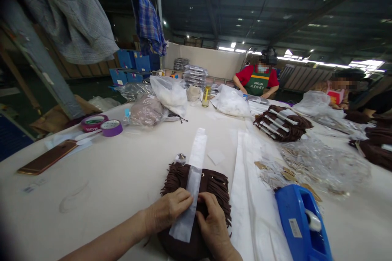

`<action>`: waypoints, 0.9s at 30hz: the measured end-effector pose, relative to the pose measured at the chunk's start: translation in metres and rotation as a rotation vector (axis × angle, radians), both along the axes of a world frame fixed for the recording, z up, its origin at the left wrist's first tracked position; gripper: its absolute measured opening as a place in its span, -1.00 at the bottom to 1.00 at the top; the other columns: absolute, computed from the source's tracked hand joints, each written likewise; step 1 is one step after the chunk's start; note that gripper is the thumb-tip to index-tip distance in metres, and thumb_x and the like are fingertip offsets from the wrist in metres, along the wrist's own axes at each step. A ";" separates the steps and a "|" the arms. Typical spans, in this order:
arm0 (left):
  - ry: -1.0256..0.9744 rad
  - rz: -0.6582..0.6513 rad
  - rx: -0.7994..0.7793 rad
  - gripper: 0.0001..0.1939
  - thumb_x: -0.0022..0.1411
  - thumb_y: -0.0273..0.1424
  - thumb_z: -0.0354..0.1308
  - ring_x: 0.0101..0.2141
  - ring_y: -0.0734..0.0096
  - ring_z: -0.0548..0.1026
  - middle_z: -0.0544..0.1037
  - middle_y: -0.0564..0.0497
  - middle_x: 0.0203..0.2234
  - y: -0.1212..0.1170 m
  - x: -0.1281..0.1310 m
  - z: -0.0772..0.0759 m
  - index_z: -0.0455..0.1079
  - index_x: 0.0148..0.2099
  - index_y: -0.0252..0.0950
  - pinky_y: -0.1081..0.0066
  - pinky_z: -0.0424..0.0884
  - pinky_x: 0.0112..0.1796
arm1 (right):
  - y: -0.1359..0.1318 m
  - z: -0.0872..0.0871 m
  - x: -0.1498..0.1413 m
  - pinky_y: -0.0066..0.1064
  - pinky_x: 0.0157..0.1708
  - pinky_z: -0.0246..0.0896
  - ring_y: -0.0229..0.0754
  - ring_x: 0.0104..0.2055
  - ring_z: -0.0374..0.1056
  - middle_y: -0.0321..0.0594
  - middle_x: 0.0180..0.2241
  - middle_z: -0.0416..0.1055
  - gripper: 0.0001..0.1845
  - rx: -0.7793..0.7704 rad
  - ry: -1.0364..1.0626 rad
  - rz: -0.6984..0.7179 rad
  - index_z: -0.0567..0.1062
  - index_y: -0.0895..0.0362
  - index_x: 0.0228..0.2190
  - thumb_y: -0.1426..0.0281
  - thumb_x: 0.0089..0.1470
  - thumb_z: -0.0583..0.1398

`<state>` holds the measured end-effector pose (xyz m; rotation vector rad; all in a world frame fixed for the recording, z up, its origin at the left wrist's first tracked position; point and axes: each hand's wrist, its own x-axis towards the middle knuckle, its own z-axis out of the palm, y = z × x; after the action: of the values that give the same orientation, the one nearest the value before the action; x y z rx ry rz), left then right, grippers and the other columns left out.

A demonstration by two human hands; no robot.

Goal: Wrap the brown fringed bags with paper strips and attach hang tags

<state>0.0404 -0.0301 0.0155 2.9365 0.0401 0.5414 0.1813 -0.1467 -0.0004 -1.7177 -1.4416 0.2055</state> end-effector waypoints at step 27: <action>-0.189 -0.151 0.240 -0.69 0.25 -0.60 -0.26 -0.26 0.28 0.43 0.44 -0.29 -0.30 -0.013 -0.009 -0.020 0.32 -0.19 -0.51 0.25 0.45 -0.25 | -0.012 -0.019 -0.003 -0.27 -0.23 0.35 -0.15 -0.18 0.33 -0.10 -0.25 0.39 -0.69 0.198 -0.254 0.070 0.47 0.06 -0.21 0.55 0.02 0.07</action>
<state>0.0310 -0.0427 -0.0041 3.0648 -0.2862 0.8496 0.1786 -0.1584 -0.0189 -1.5741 -1.6483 -0.1194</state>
